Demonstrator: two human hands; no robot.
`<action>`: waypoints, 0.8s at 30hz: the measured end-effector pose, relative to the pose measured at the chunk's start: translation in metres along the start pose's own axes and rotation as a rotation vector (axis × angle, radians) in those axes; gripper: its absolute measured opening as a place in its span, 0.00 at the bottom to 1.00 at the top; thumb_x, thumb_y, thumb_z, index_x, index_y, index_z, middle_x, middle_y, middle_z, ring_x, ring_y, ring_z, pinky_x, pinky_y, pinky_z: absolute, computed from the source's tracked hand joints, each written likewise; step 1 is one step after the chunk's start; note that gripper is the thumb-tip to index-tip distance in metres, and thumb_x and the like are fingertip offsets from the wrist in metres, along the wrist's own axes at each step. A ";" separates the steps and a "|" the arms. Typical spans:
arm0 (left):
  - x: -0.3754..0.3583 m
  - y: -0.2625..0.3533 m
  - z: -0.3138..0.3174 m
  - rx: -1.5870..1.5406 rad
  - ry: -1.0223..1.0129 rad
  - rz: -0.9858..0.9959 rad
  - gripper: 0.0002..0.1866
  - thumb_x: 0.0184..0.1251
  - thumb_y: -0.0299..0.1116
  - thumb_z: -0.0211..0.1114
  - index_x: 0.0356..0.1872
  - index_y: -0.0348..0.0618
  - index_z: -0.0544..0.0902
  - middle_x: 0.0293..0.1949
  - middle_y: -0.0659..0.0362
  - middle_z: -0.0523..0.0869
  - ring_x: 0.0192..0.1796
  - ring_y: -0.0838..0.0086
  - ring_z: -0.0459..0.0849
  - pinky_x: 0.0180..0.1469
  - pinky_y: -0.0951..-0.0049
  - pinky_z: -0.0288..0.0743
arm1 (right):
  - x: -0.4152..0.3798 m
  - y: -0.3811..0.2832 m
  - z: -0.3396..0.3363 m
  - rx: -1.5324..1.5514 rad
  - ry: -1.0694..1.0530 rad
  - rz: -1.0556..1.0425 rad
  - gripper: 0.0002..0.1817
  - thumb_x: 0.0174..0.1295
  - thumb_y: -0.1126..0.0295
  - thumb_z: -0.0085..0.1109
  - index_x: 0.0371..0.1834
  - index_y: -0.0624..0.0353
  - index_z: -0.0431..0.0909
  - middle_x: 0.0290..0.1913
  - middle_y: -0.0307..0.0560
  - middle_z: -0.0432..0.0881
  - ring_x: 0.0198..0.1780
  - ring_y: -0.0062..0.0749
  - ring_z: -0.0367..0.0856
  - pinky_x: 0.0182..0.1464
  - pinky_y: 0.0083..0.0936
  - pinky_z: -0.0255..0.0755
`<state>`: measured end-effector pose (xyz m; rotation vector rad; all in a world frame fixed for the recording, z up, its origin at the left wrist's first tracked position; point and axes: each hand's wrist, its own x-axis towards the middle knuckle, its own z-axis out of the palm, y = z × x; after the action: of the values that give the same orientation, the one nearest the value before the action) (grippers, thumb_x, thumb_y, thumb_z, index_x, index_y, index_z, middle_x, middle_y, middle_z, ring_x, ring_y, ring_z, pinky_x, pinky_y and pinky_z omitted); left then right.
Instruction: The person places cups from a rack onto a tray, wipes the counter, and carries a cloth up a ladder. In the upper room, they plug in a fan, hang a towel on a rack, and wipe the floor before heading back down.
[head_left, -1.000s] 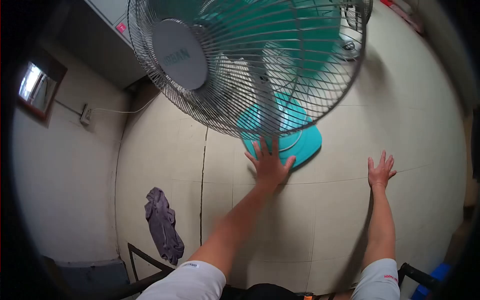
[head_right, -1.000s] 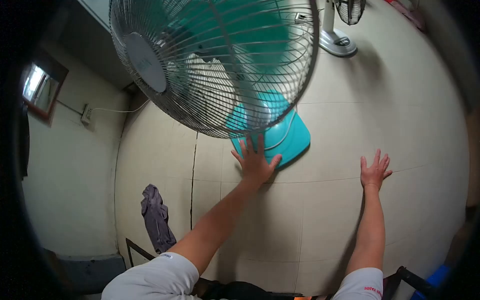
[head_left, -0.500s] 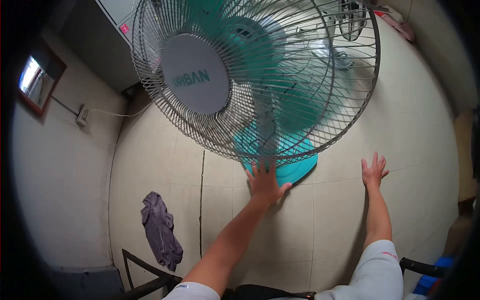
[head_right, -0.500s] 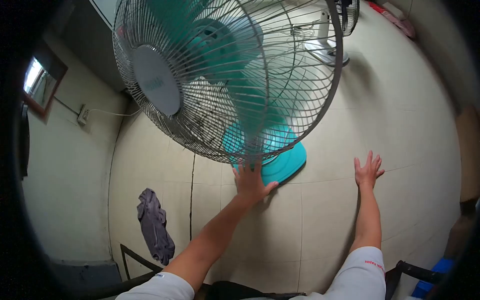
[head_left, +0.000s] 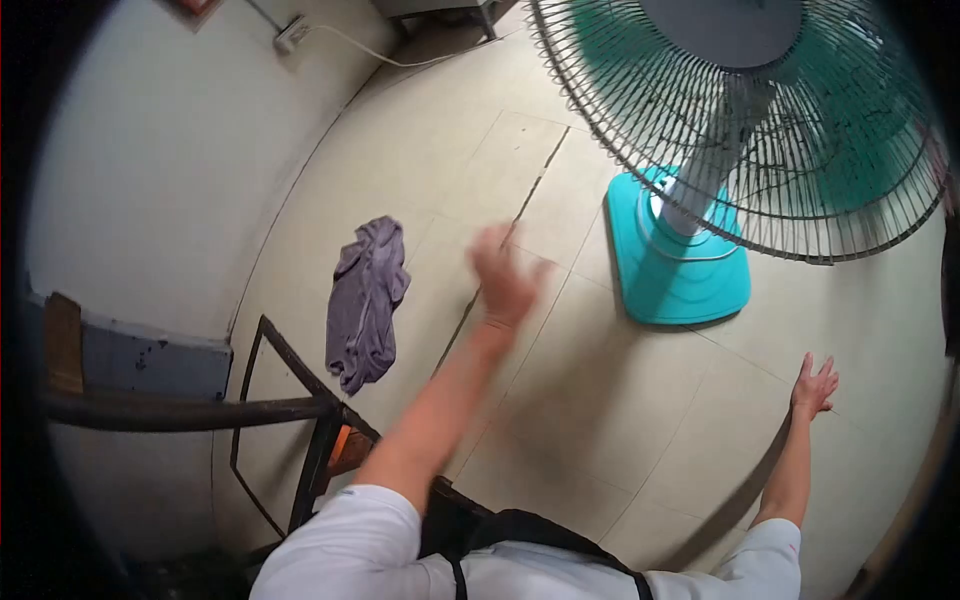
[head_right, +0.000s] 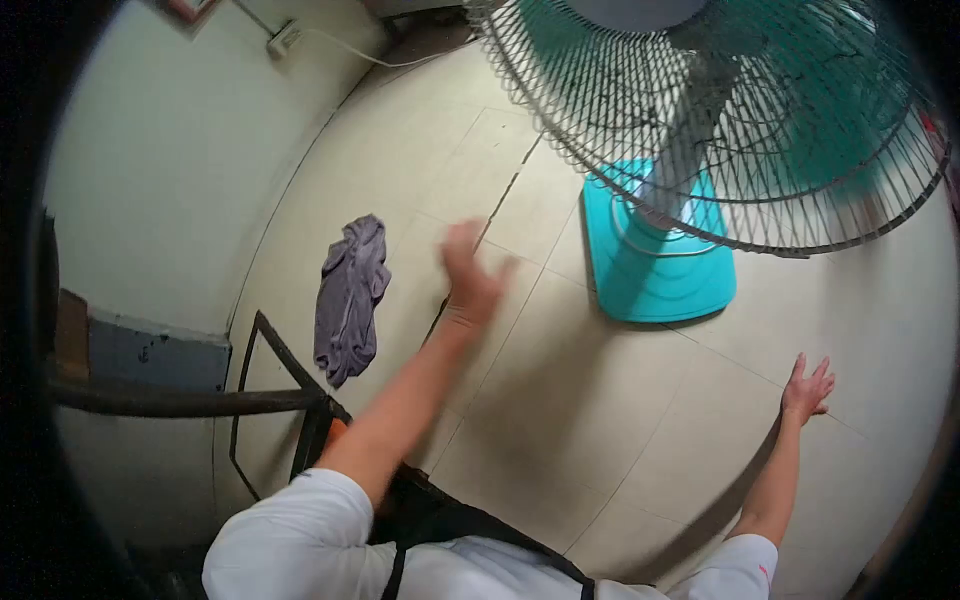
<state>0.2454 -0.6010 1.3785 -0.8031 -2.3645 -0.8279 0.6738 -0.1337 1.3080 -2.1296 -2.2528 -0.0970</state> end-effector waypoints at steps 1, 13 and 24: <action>0.002 -0.055 -0.018 0.205 0.071 -0.015 0.44 0.50 0.42 0.80 0.70 0.43 0.70 0.68 0.46 0.70 0.72 0.48 0.65 0.75 0.44 0.50 | 0.000 -0.002 -0.002 -0.007 -0.001 -0.005 0.45 0.67 0.28 0.41 0.82 0.41 0.53 0.81 0.60 0.52 0.83 0.48 0.44 0.70 0.78 0.41; -0.107 -0.084 -0.094 -0.243 -0.591 -0.194 0.25 0.59 0.39 0.73 0.58 0.44 0.81 0.52 0.49 0.85 0.55 0.50 0.83 0.59 0.57 0.75 | 0.012 0.014 0.022 0.064 0.060 -0.029 0.49 0.65 0.26 0.42 0.82 0.45 0.54 0.81 0.54 0.56 0.83 0.50 0.45 0.72 0.76 0.40; -0.175 0.050 -0.132 -0.023 -0.541 0.062 0.32 0.53 0.39 0.73 0.62 0.50 0.76 0.64 0.47 0.72 0.68 0.48 0.68 0.68 0.46 0.58 | -0.058 0.028 -0.004 0.168 0.242 -0.074 0.24 0.69 0.46 0.54 0.57 0.50 0.80 0.61 0.48 0.76 0.68 0.45 0.68 0.73 0.62 0.50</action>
<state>0.4349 -0.7218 1.3794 -1.2287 -2.7737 -0.6725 0.7047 -0.1901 1.3087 -1.8432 -2.1201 -0.1528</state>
